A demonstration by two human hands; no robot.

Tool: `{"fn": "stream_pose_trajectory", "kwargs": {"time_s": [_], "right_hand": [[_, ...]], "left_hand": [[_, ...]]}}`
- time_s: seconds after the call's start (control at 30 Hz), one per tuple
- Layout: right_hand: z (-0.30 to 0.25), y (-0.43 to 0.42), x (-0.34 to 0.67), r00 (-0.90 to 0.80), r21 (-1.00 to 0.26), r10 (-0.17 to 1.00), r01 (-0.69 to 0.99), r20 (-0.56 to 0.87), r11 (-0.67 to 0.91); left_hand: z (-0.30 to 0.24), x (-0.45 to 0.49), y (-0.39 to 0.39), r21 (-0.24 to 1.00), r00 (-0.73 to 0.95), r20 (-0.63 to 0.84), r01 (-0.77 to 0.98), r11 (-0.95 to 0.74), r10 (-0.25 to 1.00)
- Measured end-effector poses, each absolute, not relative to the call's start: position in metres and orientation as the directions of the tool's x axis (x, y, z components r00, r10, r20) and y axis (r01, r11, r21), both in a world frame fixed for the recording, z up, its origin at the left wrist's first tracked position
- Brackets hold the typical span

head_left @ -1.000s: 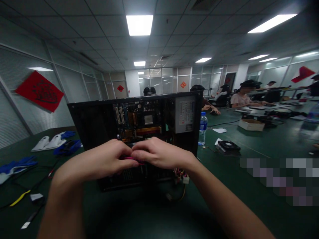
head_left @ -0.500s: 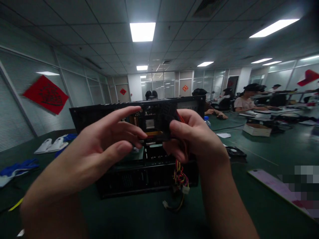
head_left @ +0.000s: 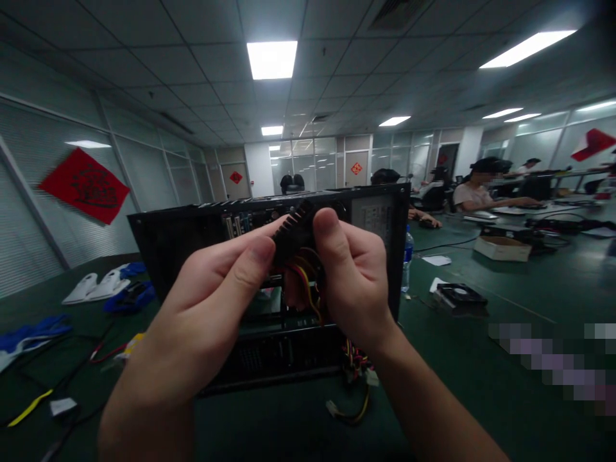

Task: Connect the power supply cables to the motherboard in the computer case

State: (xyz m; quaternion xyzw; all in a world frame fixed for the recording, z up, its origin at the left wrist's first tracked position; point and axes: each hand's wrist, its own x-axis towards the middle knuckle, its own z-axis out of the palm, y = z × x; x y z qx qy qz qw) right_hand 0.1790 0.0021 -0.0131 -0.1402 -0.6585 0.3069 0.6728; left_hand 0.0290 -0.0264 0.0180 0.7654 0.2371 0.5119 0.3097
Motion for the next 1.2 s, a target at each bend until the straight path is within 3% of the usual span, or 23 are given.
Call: {"fn": "stream_pose_trajectory", "kwargs": {"time_s": [0.27,0.63,0.87,1.03,1.2], "right_hand": [[-0.017,0.000,0.167,0.098,-0.606,0.629,-0.191,0.771,0.772],[-0.023,0.003,0.160,0.211,-0.561,0.595,-0.203,0.775,0.803],[-0.021,-0.001,0.159,0.185,-0.597,0.633,-0.216,0.752,0.772],[-0.020,-0.004,0.160,0.167,-0.641,0.676,-0.220,0.718,0.735],[-0.021,-0.001,0.161,0.182,-0.635,0.666,-0.205,0.723,0.745]], "left_hand": [[0.004,0.045,-0.007,0.731,0.350,0.670,-0.154,-0.665,0.655],[0.004,0.058,-0.007,0.755,0.418,0.638,-0.175,-0.632,0.646],[0.000,0.056,-0.001,0.768,0.502,0.615,-0.205,-0.607,0.608],[-0.008,0.061,0.008,0.753,0.465,0.652,-0.300,-0.586,0.599],[-0.007,0.060,0.006,0.769,0.476,0.628,-0.256,-0.586,0.616]]}}
